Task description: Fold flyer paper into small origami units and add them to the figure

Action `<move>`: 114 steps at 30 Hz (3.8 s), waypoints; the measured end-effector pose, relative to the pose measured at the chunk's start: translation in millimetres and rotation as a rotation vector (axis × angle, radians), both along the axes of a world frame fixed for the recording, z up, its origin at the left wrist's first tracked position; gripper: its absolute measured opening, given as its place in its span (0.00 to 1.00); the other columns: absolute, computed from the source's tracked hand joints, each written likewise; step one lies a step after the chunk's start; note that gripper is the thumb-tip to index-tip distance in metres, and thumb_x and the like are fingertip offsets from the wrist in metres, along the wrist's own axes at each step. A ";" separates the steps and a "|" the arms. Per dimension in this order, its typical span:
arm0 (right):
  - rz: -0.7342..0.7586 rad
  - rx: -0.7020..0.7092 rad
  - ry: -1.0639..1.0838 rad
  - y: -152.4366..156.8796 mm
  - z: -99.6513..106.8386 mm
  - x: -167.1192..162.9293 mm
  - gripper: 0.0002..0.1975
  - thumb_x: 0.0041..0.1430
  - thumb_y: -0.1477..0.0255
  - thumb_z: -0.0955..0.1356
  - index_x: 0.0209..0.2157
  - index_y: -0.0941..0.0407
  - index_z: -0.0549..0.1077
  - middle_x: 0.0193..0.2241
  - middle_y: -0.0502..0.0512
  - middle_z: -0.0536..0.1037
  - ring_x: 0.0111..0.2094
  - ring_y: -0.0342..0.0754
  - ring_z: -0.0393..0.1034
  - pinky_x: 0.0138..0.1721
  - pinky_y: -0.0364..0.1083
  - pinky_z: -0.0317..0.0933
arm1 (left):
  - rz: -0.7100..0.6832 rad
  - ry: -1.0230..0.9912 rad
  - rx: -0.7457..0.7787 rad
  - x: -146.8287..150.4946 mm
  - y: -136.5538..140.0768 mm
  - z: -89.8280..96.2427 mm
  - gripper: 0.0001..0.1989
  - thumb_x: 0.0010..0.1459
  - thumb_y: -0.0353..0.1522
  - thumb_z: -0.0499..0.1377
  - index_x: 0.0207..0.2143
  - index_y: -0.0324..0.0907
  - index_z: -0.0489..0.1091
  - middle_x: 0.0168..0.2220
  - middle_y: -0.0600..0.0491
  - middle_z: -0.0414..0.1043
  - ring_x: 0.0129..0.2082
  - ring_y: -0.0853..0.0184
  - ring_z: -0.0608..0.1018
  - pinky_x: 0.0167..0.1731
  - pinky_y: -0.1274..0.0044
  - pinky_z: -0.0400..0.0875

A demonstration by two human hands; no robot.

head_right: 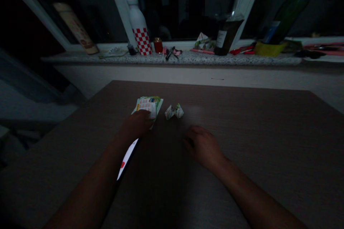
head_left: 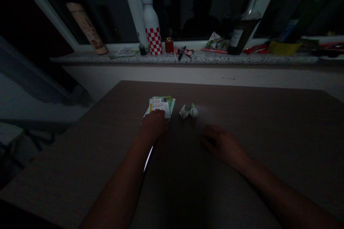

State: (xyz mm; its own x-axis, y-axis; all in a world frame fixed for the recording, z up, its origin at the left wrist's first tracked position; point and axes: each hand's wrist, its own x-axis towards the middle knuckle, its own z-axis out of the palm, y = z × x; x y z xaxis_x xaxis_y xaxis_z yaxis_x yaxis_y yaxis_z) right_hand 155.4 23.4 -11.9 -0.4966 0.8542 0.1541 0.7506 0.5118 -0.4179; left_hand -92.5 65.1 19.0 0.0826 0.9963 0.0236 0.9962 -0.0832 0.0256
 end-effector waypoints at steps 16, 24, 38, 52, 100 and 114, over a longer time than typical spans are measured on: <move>0.022 0.026 0.062 -1.9 -5.6 8.5 0.08 0.60 0.73 0.65 0.37 0.57 0.76 0.37 0.58 0.75 0.40 0.51 0.69 0.43 0.49 0.63 | 0.023 0.050 -0.005 5.0 1.2 4.4 0.16 0.61 0.32 0.47 0.39 0.39 0.74 0.38 0.41 0.76 0.36 0.57 0.78 0.33 0.73 0.68; 0.013 0.033 0.058 -2.2 -6.8 8.4 0.08 0.60 0.73 0.65 0.37 0.58 0.76 0.37 0.58 0.75 0.39 0.51 0.68 0.42 0.49 0.63 | 0.109 0.014 0.036 1.1 -2.9 12.4 0.14 0.59 0.35 0.51 0.34 0.41 0.76 0.33 0.42 0.77 0.33 0.55 0.78 0.28 0.72 0.65; -0.097 -0.079 0.425 -7.2 1.2 6.6 0.22 0.56 0.66 0.68 0.52 0.54 0.68 0.48 0.60 0.74 0.46 0.54 0.70 0.47 0.53 0.64 | -0.042 -0.465 0.412 27.7 -40.9 47.3 0.07 0.58 0.35 0.56 0.33 0.43 0.72 0.33 0.53 0.78 0.34 0.65 0.78 0.35 0.76 0.66; -0.182 -0.567 1.231 -45.4 11.2 9.4 0.20 0.49 0.70 0.73 0.46 0.52 0.71 0.38 0.54 0.80 0.41 0.50 0.76 0.43 0.49 0.69 | -0.256 -1.320 -0.292 84.5 -78.2 13.2 0.10 0.58 0.37 0.57 0.40 0.42 0.70 0.36 0.52 0.75 0.34 0.66 0.76 0.32 0.76 0.69; -0.352 -0.662 1.259 -41.1 -13.6 31.0 0.30 0.44 0.68 0.75 0.50 0.55 0.66 0.34 0.54 0.82 0.34 0.50 0.77 0.37 0.50 0.69 | -0.007 -1.397 -0.316 92.9 -65.0 -38.1 0.14 0.45 0.36 0.66 0.26 0.40 0.63 0.24 0.57 0.70 0.26 0.69 0.73 0.26 0.79 0.66; -0.352 -0.666 1.272 -40.0 -12.8 34.0 0.28 0.46 0.67 0.75 0.49 0.55 0.67 0.36 0.55 0.81 0.34 0.51 0.77 0.39 0.51 0.69 | -0.019 -1.435 -0.297 90.4 -64.1 -36.8 0.11 0.51 0.37 0.62 0.28 0.40 0.65 0.24 0.57 0.68 0.23 0.71 0.71 0.24 0.80 0.65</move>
